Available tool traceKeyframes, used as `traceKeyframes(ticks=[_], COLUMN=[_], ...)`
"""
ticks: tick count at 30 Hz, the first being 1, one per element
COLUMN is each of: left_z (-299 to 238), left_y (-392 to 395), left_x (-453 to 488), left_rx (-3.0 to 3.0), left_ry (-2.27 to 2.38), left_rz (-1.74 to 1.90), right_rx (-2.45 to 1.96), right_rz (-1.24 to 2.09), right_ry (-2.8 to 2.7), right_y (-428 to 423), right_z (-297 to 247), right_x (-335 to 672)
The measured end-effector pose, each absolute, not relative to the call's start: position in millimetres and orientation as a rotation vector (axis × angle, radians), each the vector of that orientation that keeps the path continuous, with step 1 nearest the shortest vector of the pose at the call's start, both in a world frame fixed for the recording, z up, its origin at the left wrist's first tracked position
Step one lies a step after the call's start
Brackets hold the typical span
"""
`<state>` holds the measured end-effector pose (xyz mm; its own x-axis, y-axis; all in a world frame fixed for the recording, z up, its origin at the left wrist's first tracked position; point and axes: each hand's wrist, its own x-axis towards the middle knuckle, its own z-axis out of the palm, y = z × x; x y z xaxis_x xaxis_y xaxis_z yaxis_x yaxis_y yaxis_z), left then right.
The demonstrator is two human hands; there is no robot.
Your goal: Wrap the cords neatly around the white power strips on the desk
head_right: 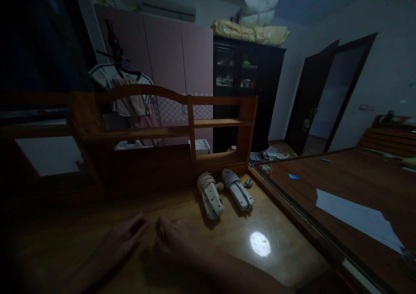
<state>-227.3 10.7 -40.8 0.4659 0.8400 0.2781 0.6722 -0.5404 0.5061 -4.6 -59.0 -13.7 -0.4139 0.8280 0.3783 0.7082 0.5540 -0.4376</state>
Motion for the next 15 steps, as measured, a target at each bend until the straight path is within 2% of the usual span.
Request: traceKeyframes(ticks=[5, 15], left_z=[-35.3, -34.8], left_y=[7.2, 8.4], left_x=[-227.8, -221.3], left_rx=[2.439, 2.502], left_ry=[1.091, 1.095], left_rz=[0.668, 0.666], right_rx=[-1.226, -1.209], right_rz=[0.331, 0.314], right_ry=[-2.208, -2.299], right_y=[-56.5, -61.2], right_z=[-19.8, -13.7], right_x=[-5.9, -6.3])
